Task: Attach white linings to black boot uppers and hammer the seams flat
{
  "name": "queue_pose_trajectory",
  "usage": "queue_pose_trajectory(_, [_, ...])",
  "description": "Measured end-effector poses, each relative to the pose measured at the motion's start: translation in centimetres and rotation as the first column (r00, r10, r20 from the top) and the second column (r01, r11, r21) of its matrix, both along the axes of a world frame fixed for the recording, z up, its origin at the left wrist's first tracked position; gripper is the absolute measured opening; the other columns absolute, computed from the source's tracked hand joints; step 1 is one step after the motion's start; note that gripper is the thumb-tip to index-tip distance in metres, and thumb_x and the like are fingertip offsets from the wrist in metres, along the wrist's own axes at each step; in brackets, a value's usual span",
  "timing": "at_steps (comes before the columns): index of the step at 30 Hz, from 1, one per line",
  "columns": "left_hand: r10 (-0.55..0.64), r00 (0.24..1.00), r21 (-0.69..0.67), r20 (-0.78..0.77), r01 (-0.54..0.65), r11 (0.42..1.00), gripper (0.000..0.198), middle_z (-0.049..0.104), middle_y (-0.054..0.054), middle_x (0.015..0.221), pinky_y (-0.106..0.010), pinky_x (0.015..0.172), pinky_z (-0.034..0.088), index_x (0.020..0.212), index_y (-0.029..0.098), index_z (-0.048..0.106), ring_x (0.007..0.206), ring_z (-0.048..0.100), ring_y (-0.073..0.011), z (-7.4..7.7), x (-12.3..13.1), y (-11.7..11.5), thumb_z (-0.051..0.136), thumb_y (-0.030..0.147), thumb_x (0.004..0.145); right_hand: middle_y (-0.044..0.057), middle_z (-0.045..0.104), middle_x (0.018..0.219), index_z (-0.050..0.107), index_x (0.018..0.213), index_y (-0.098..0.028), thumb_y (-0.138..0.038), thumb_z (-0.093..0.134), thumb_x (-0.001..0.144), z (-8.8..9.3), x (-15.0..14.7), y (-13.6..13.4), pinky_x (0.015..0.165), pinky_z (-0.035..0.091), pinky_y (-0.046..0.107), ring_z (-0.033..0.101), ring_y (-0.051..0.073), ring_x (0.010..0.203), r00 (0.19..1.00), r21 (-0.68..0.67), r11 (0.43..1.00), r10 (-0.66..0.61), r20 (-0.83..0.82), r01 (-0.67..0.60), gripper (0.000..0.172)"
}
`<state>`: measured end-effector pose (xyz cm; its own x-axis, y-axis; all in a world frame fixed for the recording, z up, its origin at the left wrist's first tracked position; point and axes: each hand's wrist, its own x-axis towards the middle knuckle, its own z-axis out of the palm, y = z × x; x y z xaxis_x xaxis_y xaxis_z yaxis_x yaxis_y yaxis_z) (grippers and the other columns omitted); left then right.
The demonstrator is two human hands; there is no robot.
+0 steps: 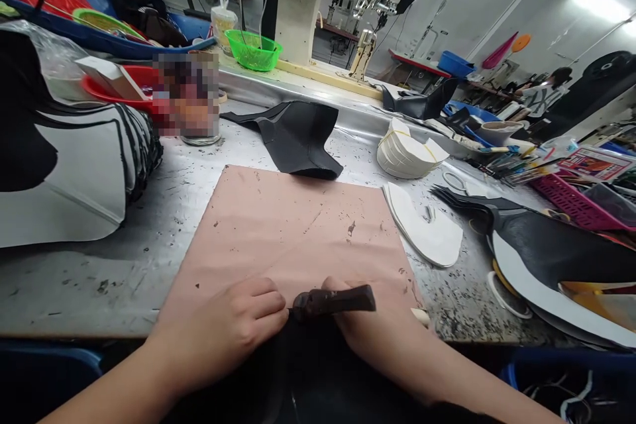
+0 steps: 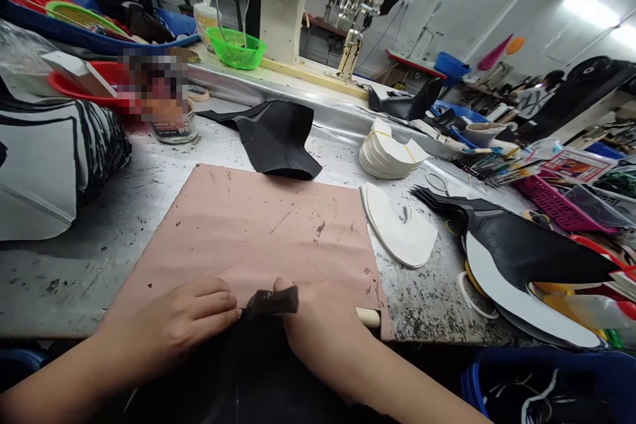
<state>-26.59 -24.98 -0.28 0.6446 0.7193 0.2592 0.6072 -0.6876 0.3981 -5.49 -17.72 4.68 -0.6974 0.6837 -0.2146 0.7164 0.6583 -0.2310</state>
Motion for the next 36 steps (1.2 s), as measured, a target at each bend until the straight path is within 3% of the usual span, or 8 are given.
queue_pose_trajectory(5, [0.004, 1.0, 0.033, -0.008, -0.004, 0.999, 0.027, 0.057, -0.005, 0.077, -0.029, 0.061, 0.04, 0.096, 0.013, 0.058, 0.071, 0.047, -0.0178, 0.0, 0.0, -0.2, 0.031, 0.008, 0.093, -0.002, 0.061, 0.061, 0.059, 0.078, -0.02, -0.006, 0.048, 0.078, 0.0, -0.3, -0.1, 0.046, 0.018, 0.025, 0.048, 0.012, 0.05, 1.0, 0.076, 0.997, 0.021, 0.016, -0.022, 0.018])
queue_pose_trajectory(14, [0.029, 0.999, 0.037, 0.016, -0.03, 0.999, 0.025, 0.058, -0.004, 0.079, -0.029, 0.063, 0.042, 0.089, 0.014, 0.058, 0.072, 0.049, -0.0167, -0.4, 0.0, -0.3, 0.034, 0.006, 0.091, -0.001, 0.064, 0.066, 0.058, 0.079, -0.02, -0.004, 0.05, 0.081, 1.4, -1.4, -0.5, 0.046, 0.02, 0.027, 0.053, 0.013, 0.053, 0.987, 0.038, 0.994, 0.099, 0.125, -0.104, 0.018])
queue_pose_trajectory(19, [0.277, 0.953, -0.108, 0.123, -0.265, 0.958, 0.01, 0.058, -0.003, 0.086, -0.03, 0.073, 0.042, 0.09, 0.019, 0.057, 0.082, 0.051, -0.0175, -0.8, -0.9, -0.5, 0.048, 0.015, 0.089, 0.002, 0.067, 0.071, 0.059, 0.084, -0.018, -0.003, 0.05, 0.08, 0.7, -2.0, -0.7, 0.045, 0.018, 0.028, 0.057, 0.016, 0.057, 0.965, 0.034, 0.982, 0.177, 0.191, -0.187, 0.018])
queue_pose_trajectory(21, [0.288, 0.947, -0.178, 0.141, -0.262, 0.948, 0.016, 0.058, -0.002, 0.085, -0.028, 0.074, 0.042, 0.088, 0.021, 0.057, 0.082, 0.052, -0.016, -0.8, -1.1, -0.8, 0.044, 0.011, 0.088, 0.002, 0.067, 0.071, 0.059, 0.083, -0.018, -0.003, 0.05, 0.079, 0.8, -1.9, -0.5, 0.045, 0.018, 0.027, 0.056, 0.015, 0.056, 0.967, 0.044, 0.981, 0.18, 0.179, -0.191, 0.018])
queue_pose_trajectory(24, [0.256, 0.956, -0.075, 0.143, -0.248, 0.966, 0.026, 0.057, -0.002, 0.08, -0.025, 0.065, 0.041, 0.086, 0.019, 0.057, 0.072, 0.052, -0.0138, -0.8, -0.9, -1.4, 0.035, 0.005, 0.088, -0.002, 0.064, 0.065, 0.058, 0.079, -0.019, -0.004, 0.051, 0.079, 1.2, -1.4, -0.4, 0.046, 0.018, 0.026, 0.053, 0.013, 0.053, 0.987, 0.049, 0.989, 0.137, 0.086, -0.142, 0.017])
queue_pose_trajectory(27, [0.239, 0.966, 0.096, 0.095, -0.248, 0.964, 0.026, 0.057, -0.003, 0.081, -0.027, 0.066, 0.041, 0.088, 0.018, 0.057, 0.072, 0.051, -0.0149, -0.9, -0.6, -1.8, 0.034, 0.004, 0.088, -0.003, 0.06, 0.063, 0.057, 0.077, -0.02, -0.004, 0.047, 0.081, 1.2, -1.1, -0.4, 0.047, 0.021, 0.024, 0.05, 0.012, 0.053, 0.998, 0.033, 0.999, 0.031, -0.053, -0.029, 0.019])
queue_pose_trajectory(31, [0.208, 0.978, 0.135, 0.036, -0.211, 0.968, 0.026, 0.059, -0.004, 0.084, -0.03, 0.073, 0.043, 0.088, 0.017, 0.057, 0.076, 0.052, -0.0163, -0.8, -0.5, -2.1, 0.033, 0.007, 0.091, -0.005, 0.057, 0.058, 0.056, 0.074, -0.018, -0.003, 0.051, 0.075, 1.0, -1.3, -0.5, 0.045, 0.018, 0.024, 0.046, 0.01, 0.048, 0.987, -0.087, 0.983, 0.157, -0.046, -0.161, 0.016])
queue_pose_trajectory(36, [0.189, 0.981, 0.137, 0.035, -0.192, 0.972, 0.026, 0.06, -0.005, 0.083, -0.031, 0.072, 0.043, 0.089, 0.017, 0.057, 0.076, 0.053, -0.0172, -0.7, -0.6, -2.1, 0.033, 0.008, 0.091, -0.003, 0.059, 0.059, 0.056, 0.074, -0.019, -0.006, 0.047, 0.081, 1.5, -2.2, -0.5, 0.045, 0.019, 0.025, 0.045, 0.011, 0.047, 0.988, 0.01, 0.988, 0.153, 0.015, -0.154, 0.016])
